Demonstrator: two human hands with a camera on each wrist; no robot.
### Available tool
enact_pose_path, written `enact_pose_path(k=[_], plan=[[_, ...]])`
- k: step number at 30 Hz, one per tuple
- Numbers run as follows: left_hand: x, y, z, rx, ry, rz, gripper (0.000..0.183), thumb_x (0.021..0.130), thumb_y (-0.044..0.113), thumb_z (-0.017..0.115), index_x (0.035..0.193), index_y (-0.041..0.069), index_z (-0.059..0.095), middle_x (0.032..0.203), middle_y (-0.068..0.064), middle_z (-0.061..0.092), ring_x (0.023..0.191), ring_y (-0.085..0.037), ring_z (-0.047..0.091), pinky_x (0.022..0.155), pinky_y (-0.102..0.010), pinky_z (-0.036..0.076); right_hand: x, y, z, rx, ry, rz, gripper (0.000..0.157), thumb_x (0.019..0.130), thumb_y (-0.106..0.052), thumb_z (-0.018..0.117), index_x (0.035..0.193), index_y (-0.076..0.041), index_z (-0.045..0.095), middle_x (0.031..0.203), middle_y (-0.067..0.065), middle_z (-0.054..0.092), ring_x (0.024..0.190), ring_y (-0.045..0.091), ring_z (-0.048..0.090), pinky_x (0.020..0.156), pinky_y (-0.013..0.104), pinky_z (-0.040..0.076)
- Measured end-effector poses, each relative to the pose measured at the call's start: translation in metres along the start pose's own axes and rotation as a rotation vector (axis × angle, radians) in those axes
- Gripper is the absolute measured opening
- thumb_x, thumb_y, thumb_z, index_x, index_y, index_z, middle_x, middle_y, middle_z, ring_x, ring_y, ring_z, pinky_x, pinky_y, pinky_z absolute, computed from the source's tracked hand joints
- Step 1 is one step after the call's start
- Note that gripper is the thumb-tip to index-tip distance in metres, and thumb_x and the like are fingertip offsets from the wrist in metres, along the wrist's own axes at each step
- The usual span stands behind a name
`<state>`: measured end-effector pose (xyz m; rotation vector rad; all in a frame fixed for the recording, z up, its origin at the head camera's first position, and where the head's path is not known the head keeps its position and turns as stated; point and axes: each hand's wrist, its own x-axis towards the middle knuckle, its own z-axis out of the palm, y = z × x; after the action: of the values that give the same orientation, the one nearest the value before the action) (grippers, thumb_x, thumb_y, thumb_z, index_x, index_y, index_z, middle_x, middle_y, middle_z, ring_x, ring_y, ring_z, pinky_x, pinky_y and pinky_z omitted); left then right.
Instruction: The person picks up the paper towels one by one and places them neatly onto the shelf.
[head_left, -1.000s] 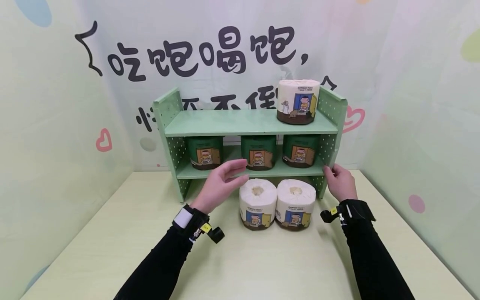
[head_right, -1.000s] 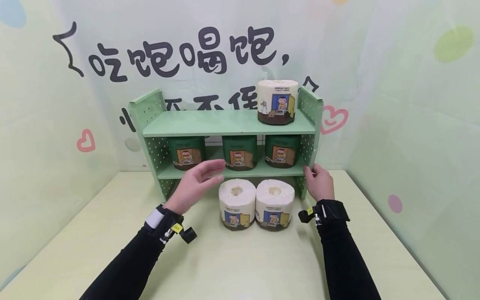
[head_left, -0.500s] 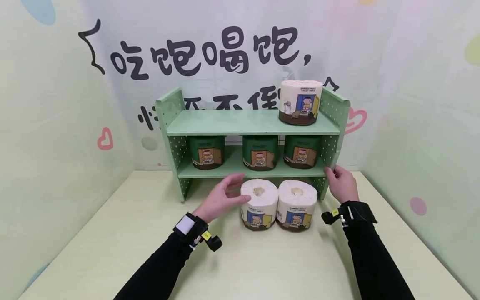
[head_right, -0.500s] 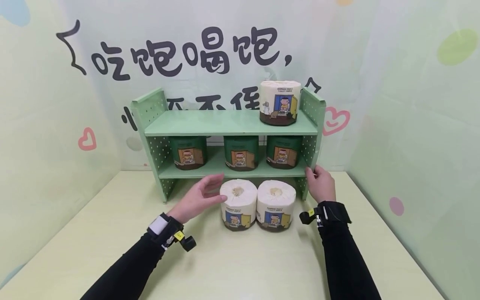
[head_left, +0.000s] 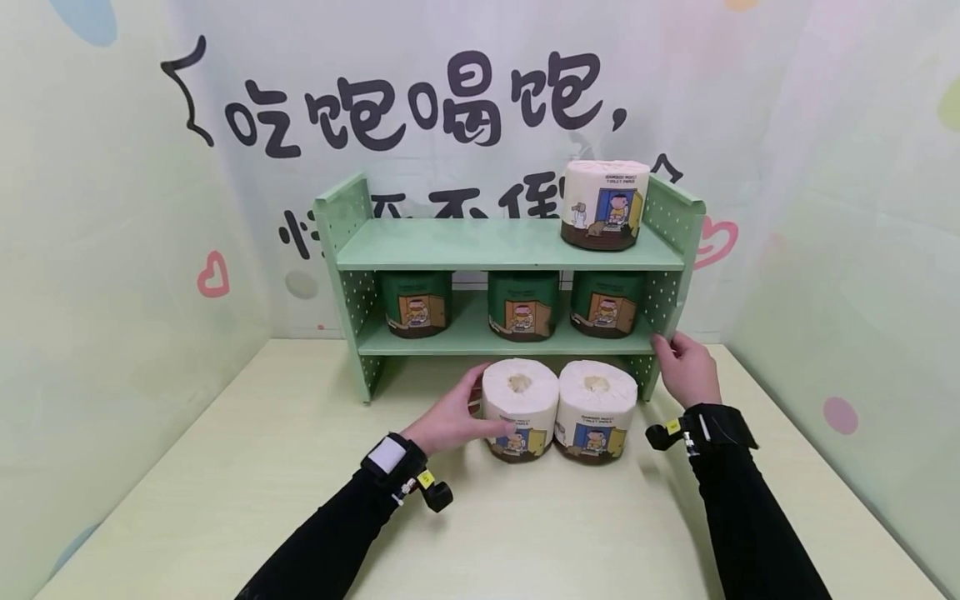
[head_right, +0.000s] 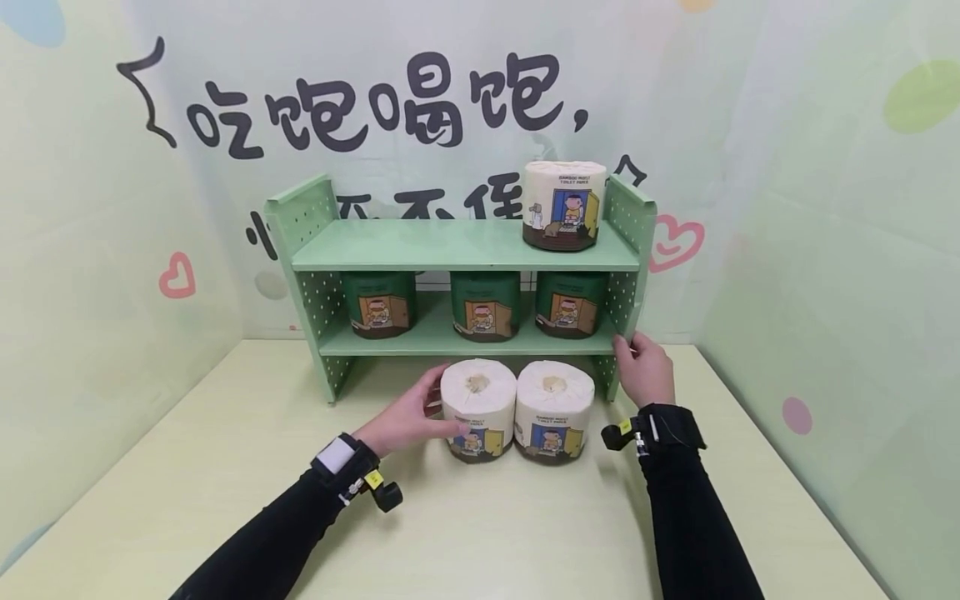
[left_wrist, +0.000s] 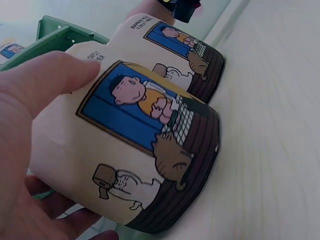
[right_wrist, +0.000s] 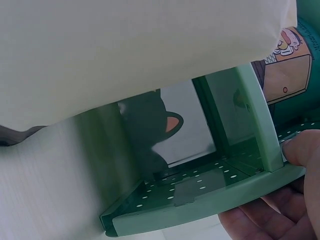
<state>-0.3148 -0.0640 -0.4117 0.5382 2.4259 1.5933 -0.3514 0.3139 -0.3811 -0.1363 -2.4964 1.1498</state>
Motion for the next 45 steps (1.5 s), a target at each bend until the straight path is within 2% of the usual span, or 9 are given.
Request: enact_pose_path(k=[6,10,15,22,27,33,40,45], plan=[[-0.0002,-0.0029,0.0035,0.041,0.04,-0.023,0.114,0.081,0.029,0.1,0.172,0.014,0.032,0.166,-0.021,0.043,0.152,-0.044,0.047,0.125,-0.071,0.036,-0.0008,0.0005,0.0001,-0.002,-0.006,-0.001,0.052,0.116,-0.044,0.048,0.121,0.002,0.071,0.118,0.028,0.075,0.1,0.038,0.065,0.075,0.035,0.045],[-0.0013,-0.004,0.005,0.052,0.034,-0.026,0.108,0.08,0.031,0.1,0.168,0.015,0.039,0.163,-0.02,0.045,0.151,-0.044,0.048,0.124,-0.073,0.035,-0.0016,0.0009,-0.0006,-0.002,-0.004,-0.001,0.051,0.116,-0.044,0.048,0.117,0.001,0.071,0.118,0.028,0.075,0.1,0.037,0.065,0.074,0.035,0.045],[-0.0003,-0.0047,0.006,0.005,-0.01,-0.011,0.112,0.081,0.029,0.1,0.168,0.013,0.032,0.162,-0.017,0.053,0.152,-0.041,0.049,0.128,-0.07,0.033,-0.0023,0.0013,-0.0013,-0.009,0.008,-0.011,0.049,0.116,-0.043,0.048,0.112,0.002,0.07,0.115,0.028,0.075,0.098,0.037,0.065,0.074,0.035,0.045],[0.0003,-0.0061,0.0055,0.01,-0.02,0.013,0.107,0.083,0.025,0.098,0.168,0.013,0.033,0.159,-0.017,0.056,0.148,-0.04,0.053,0.127,-0.068,0.035,-0.0028,0.0008,-0.0016,-0.01,0.009,-0.02,0.049,0.116,-0.042,0.048,0.112,0.002,0.07,0.119,0.03,0.075,0.102,0.04,0.067,0.076,0.035,0.046],[0.0006,-0.0058,0.0055,-0.019,-0.045,0.041,0.107,0.084,0.022,0.097,0.17,0.015,0.033,0.161,-0.015,0.055,0.15,-0.04,0.053,0.128,-0.067,0.034,-0.0029,0.0002,-0.0013,-0.007,0.008,-0.016,0.049,0.116,-0.042,0.048,0.113,0.002,0.07,0.119,0.03,0.075,0.101,0.04,0.066,0.076,0.036,0.046],[0.0008,-0.0075,0.0049,-0.021,-0.041,0.025,0.106,0.084,0.023,0.098,0.169,0.016,0.034,0.161,-0.014,0.055,0.15,-0.04,0.052,0.128,-0.068,0.033,-0.0025,0.0,-0.0013,-0.006,0.009,-0.018,0.049,0.116,-0.041,0.048,0.114,0.003,0.07,0.122,0.03,0.075,0.105,0.042,0.068,0.078,0.036,0.047],[-0.0009,-0.0069,0.0035,-0.041,-0.073,0.028,0.115,0.086,0.021,0.095,0.174,0.015,0.022,0.166,-0.018,0.05,0.154,-0.042,0.048,0.13,-0.067,0.031,-0.0018,-0.0003,-0.0011,-0.008,0.004,-0.016,0.049,0.116,-0.041,0.048,0.113,0.002,0.07,0.122,0.03,0.075,0.104,0.041,0.067,0.077,0.036,0.046],[-0.0019,-0.007,0.0012,-0.018,-0.09,0.023,0.112,0.089,0.021,0.092,0.174,0.012,0.02,0.168,-0.019,0.048,0.154,-0.042,0.049,0.129,-0.064,0.035,-0.0011,0.0004,-0.0007,-0.011,0.003,-0.024,0.049,0.116,-0.042,0.048,0.112,0.002,0.07,0.121,0.03,0.075,0.103,0.041,0.068,0.078,0.036,0.047]])
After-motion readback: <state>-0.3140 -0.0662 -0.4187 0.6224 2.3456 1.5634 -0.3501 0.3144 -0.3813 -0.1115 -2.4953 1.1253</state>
